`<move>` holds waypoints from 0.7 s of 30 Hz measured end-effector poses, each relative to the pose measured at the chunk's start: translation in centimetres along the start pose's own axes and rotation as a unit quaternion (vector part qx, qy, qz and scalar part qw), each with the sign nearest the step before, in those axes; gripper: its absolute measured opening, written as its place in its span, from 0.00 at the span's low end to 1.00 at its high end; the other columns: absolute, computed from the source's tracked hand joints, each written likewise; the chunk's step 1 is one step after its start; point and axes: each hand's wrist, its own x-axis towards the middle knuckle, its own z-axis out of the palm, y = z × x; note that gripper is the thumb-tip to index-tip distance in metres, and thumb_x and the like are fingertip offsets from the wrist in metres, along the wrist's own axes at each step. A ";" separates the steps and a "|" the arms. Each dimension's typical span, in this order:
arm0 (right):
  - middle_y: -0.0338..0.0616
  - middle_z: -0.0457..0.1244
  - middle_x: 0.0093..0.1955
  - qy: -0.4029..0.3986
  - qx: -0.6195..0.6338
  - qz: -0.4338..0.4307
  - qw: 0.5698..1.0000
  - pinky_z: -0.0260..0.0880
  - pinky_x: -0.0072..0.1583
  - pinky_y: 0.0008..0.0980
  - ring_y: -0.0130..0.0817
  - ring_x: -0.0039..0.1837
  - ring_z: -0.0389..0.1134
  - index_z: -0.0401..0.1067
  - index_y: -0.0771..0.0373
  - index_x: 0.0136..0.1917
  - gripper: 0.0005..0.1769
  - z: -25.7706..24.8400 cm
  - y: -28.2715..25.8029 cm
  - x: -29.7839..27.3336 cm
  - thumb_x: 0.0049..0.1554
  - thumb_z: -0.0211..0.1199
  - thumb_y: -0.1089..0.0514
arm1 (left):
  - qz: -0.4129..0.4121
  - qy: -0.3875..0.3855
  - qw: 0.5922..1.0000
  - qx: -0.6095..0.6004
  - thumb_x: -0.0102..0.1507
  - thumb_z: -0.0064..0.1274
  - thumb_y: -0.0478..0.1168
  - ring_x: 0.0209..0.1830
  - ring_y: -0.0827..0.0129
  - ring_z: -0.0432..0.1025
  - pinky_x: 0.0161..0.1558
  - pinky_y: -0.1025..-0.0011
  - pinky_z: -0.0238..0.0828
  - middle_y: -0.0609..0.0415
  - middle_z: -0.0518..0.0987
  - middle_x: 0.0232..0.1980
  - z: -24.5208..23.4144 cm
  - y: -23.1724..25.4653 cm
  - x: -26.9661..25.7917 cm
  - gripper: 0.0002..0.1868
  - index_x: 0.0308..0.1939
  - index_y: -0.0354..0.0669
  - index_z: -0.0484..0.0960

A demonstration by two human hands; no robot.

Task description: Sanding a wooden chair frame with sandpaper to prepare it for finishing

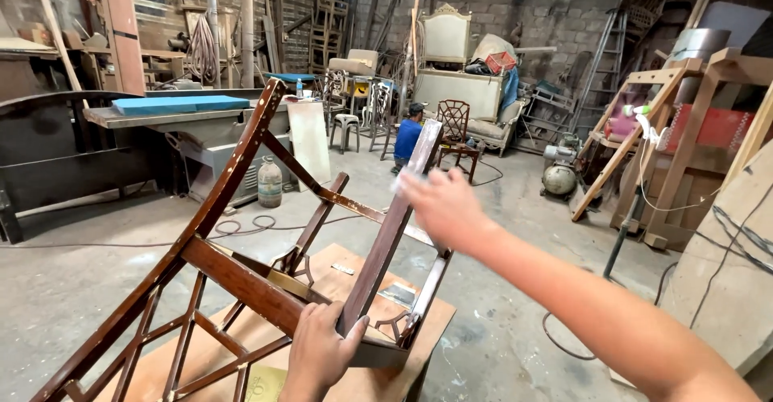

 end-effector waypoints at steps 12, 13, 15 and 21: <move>0.32 0.49 0.81 0.039 -0.042 0.012 0.998 0.47 0.73 0.68 0.43 0.53 0.72 0.55 0.45 0.78 0.35 1.4 2.0 1.1 0.58 0.50 0.43 | -0.024 -0.018 1.000 0.003 0.62 0.51 0.64 0.46 0.57 0.68 0.54 0.63 0.64 0.52 0.79 0.35 -0.5 0.5 0.0 0.22 0.35 0.50 0.80; 0.28 0.42 0.84 -0.048 -0.018 0.045 0.998 0.42 0.75 0.72 0.42 0.52 0.75 0.47 0.40 0.82 0.36 -0.4 2.4 1.3 0.62 0.46 0.42 | -0.021 -0.019 1.000 0.003 0.62 0.50 0.64 0.46 0.57 0.68 0.55 0.63 0.64 0.52 0.79 0.35 -0.4 0.5 0.0 0.23 0.36 0.50 0.80; 0.31 0.43 0.84 -0.039 -0.024 0.045 0.998 0.40 0.76 0.70 0.45 0.51 0.76 0.48 0.44 0.81 0.36 0.6 2.0 1.6 0.62 0.44 0.40 | -0.023 -0.020 1.000 0.004 0.62 0.51 0.64 0.46 0.58 0.68 0.54 0.62 0.65 0.52 0.79 0.35 -0.5 0.5 0.1 0.22 0.35 0.50 0.80; 0.29 0.44 0.84 -0.015 -0.013 0.041 0.999 0.43 0.74 0.69 0.46 0.43 0.78 0.49 0.46 0.81 0.39 2.2 2.5 1.2 0.59 0.46 0.39 | -0.020 -0.020 1.000 0.006 0.62 0.51 0.63 0.45 0.58 0.68 0.53 0.63 0.65 0.52 0.79 0.34 -0.3 0.5 -0.2 0.22 0.35 0.50 0.80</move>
